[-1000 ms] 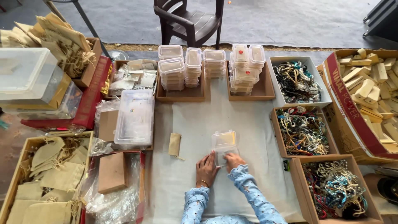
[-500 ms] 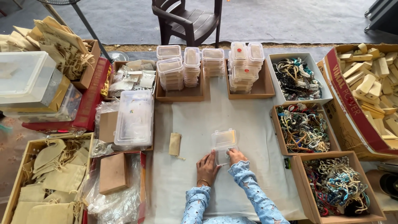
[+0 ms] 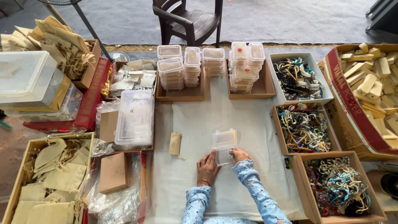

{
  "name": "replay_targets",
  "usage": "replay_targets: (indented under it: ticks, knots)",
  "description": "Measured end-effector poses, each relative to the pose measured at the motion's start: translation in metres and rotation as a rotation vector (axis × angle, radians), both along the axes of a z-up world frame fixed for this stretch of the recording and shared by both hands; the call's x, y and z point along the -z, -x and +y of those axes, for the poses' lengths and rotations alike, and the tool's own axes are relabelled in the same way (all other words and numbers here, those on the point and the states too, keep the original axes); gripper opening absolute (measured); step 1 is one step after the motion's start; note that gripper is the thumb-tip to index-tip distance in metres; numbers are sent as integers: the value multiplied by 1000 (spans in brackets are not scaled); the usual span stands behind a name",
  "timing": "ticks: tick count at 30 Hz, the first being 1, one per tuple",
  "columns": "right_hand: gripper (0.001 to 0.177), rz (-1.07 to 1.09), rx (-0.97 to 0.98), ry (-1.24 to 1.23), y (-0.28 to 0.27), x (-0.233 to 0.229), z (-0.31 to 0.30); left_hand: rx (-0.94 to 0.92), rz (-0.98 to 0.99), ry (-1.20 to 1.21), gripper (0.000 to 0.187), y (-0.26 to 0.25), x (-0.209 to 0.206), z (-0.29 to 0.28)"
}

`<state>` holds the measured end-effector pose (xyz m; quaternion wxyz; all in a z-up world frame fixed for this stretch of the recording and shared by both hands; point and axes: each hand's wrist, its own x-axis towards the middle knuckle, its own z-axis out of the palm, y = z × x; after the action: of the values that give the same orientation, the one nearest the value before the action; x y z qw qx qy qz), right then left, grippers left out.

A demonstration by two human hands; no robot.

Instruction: Sorting small jewelry items and packaging them into plastic containers and fabric pouches at a workstation.

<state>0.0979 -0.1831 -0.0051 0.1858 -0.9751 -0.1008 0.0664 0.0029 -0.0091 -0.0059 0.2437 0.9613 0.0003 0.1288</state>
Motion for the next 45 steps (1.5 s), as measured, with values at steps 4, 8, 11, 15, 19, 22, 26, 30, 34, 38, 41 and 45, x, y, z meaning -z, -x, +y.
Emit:
replay_targets:
  ticks: [4,8,11,15,19,22,26,30,34,38,41,45]
  knots:
    - [27,-14,-63,14,6,0,21,1,39,12,86,1,0,-1]
    - [28,-15,-194,12,11,0,40,-13,15,-16,85,-1,3,0]
    - [28,-50,-145,-46,6,9,29,-16,13,-8,84,-1,6,1]
    - [29,-6,-21,79,1,7,19,-20,-29,-19,83,-1,1,-1]
    - [31,29,-8,197,8,-2,27,-18,-9,-9,83,1,4,-2]
    - [33,-41,-109,115,18,-1,40,-20,-15,-13,83,-1,8,-1]
    - [32,-137,-249,-33,15,20,32,-31,-29,-30,83,-2,13,-1]
    - [25,-11,-232,33,-6,19,3,-20,21,-33,86,-1,10,0]
    - [25,21,-121,68,-5,26,5,-23,-31,-1,85,-2,8,1]
    - [34,-154,-233,-164,1,61,19,-35,-6,29,85,-4,13,-1]
    - [36,-219,-258,-177,16,23,27,-44,12,19,86,-4,16,-3]
    - [34,-207,-176,-65,20,-9,21,-53,-48,0,86,-4,21,-1]
